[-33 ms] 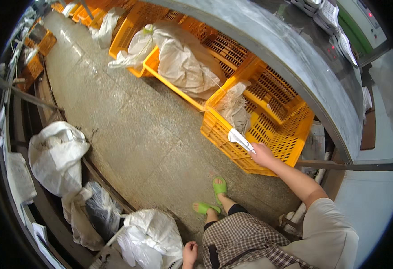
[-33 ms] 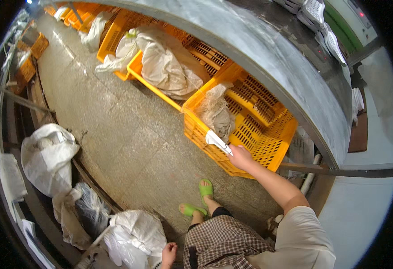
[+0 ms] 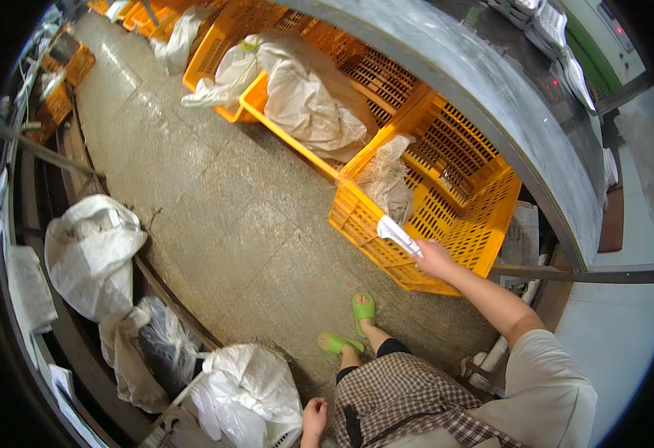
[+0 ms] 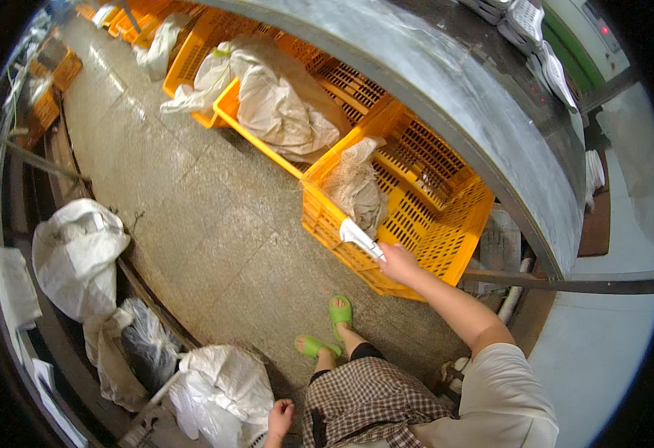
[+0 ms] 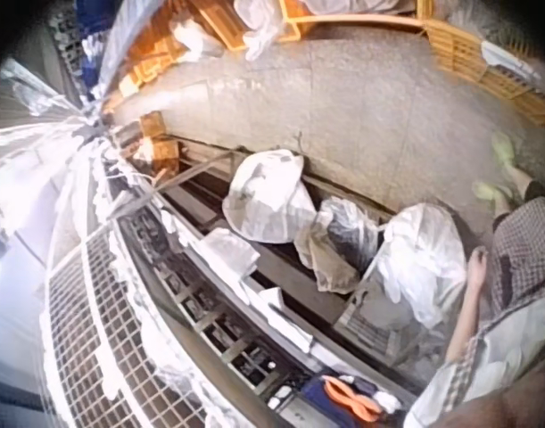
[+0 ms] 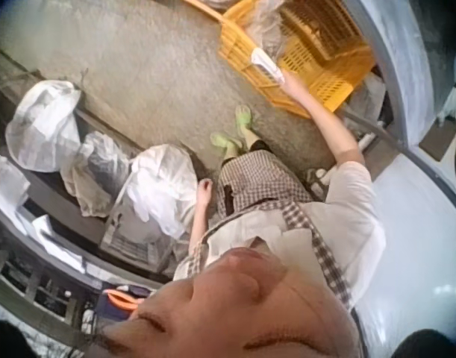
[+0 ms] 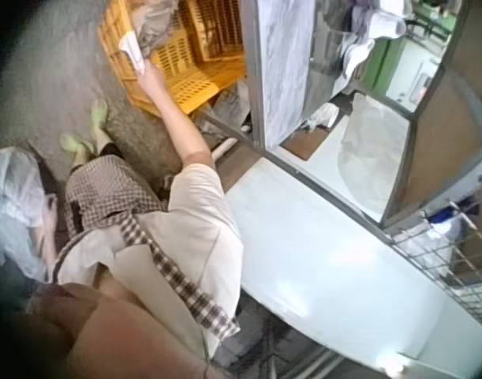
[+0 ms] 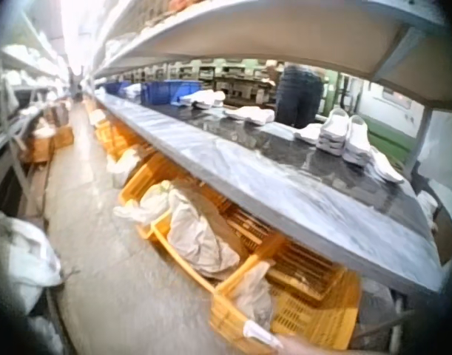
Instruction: The person repeatedly picks up white cloth items from yellow plastic baskets, unfolds them, and folds them by hand. The folded items are placed back into the baskets. The process is repeated for multiple items in a continuous loop.
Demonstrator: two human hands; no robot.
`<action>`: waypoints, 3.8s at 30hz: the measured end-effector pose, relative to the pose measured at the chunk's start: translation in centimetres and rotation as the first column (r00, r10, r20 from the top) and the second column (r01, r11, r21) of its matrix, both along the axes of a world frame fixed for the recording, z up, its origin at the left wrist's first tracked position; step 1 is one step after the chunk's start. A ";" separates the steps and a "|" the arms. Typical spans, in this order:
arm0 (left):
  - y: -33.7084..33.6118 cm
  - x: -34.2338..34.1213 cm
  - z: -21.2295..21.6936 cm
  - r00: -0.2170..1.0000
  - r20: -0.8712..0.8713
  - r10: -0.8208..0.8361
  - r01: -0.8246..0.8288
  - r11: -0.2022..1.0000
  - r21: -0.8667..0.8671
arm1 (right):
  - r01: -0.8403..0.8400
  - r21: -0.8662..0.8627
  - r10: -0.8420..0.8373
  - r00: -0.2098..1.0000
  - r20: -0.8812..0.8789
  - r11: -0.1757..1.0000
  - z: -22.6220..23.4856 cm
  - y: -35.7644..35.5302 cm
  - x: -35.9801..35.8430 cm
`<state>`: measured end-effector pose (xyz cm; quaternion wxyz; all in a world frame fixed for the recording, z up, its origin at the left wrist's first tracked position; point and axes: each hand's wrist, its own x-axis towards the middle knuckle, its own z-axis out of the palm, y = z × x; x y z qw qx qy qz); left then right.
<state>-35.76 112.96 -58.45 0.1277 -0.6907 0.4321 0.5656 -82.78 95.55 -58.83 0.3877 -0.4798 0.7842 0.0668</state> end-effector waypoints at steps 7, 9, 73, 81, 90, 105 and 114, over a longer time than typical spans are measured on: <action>-4.2 -4.0 -7.6 0.937 -0.341 -0.075 -0.060 0.928 -0.369 | -0.210 0.015 0.207 0.971 0.121 0.977 -11.6 4.1 15.7; -6.9 -5.8 -11.5 0.894 -0.431 0.122 -0.247 0.937 -0.247 | -0.245 0.010 0.240 0.958 0.157 0.970 -15.3 4.6 19.6; -10.0 1.1 -5.7 0.825 -0.512 -0.240 0.228 0.970 -0.087 | 0.901 0.111 -0.666 0.222 0.712 0.419 1.2 -1.7 -2.7; -10.3 5.8 -9.5 0.974 -0.015 -0.228 0.189 0.842 -0.506 | -0.839 -0.100 0.823 0.545 -0.163 0.535 5.1 -2.3 -5.0; -11.8 0.2 -3.9 0.690 -0.712 -0.127 0.008 0.986 -0.168 | -0.022 -0.441 -0.101 0.962 -0.253 0.897 3.6 -5.0 -11.8; -16.5 1.4 -2.0 0.954 0.032 -0.299 0.275 0.822 -0.499 | -0.169 -0.614 -0.122 0.907 -0.402 0.771 4.9 -2.2 -14.4; -16.8 5.6 -5.8 0.911 0.408 -0.061 0.337 0.679 -0.652 | 0.325 -0.666 -0.181 0.944 0.277 0.672 5.8 0.0 -11.6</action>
